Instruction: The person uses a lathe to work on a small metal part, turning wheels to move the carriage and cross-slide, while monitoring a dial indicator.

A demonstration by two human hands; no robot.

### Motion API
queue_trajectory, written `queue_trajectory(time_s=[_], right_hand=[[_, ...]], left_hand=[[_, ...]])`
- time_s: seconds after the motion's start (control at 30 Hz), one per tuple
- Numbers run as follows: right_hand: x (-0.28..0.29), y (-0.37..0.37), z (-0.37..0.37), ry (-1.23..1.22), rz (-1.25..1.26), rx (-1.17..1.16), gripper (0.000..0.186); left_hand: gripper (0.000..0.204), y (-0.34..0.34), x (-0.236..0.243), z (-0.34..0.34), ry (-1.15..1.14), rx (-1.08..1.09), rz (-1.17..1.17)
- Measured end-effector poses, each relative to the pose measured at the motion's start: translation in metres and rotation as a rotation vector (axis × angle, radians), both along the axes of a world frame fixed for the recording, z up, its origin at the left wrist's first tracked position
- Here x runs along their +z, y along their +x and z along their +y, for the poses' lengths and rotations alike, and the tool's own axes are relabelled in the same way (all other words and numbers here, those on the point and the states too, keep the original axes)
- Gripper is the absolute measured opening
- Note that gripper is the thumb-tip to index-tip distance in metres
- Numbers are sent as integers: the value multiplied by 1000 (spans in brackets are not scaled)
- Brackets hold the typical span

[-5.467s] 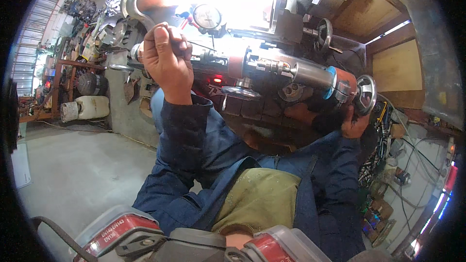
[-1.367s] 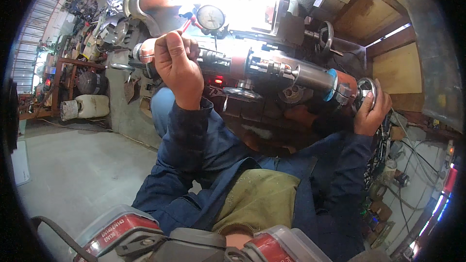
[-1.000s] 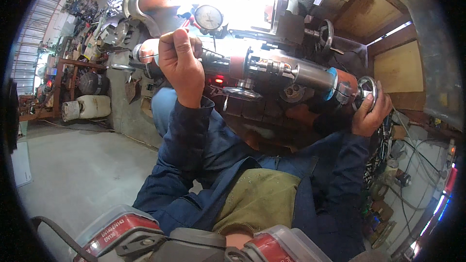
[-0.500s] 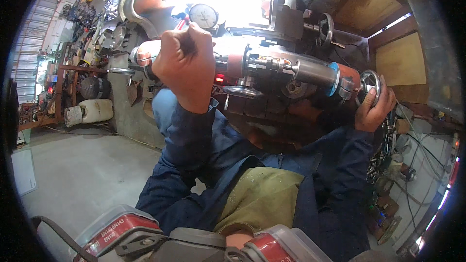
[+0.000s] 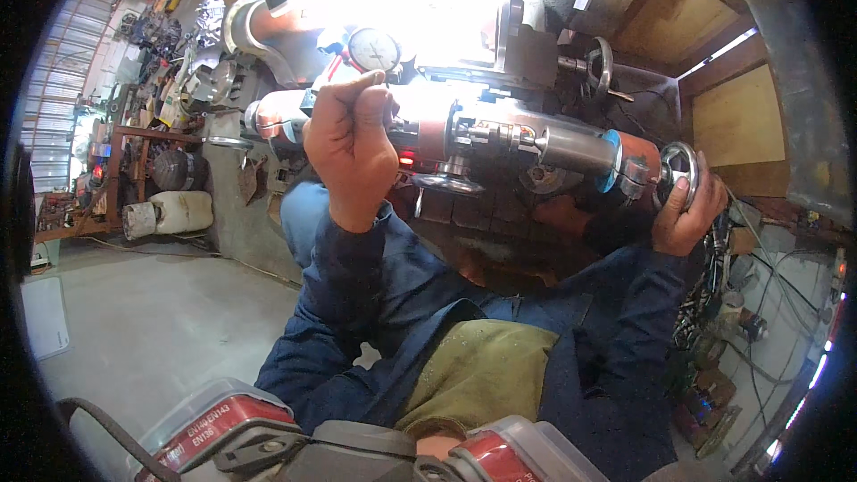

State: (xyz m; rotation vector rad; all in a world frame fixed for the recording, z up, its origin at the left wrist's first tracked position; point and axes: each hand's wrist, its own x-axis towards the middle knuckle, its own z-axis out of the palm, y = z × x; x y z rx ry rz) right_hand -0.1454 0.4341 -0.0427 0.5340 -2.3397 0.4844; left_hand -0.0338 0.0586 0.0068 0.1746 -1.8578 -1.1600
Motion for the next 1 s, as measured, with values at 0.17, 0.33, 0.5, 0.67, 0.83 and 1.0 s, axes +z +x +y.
queue_trajectory(time_s=[0.17,0.33,0.5,0.67,0.83,1.0], right_hand=[[3,-1,4,-3,-51,26,44],[18,3,17,-170,-225,197,40],[-15,-15,65,-289,-264,116,20],[-14,-27,68,-289,-309,159,18],[-28,-53,68,-489,-429,190,23],[-48,-70,69,-505,-573,207,25]], left_hand=[[9,5,6,-16,1,-235,-113],[11,6,-1,-21,215,-357,-17],[19,3,-8,1,210,-144,56],[25,-2,-3,-4,68,43,654],[27,9,-3,-18,184,105,517],[25,12,-7,-17,199,131,514]])
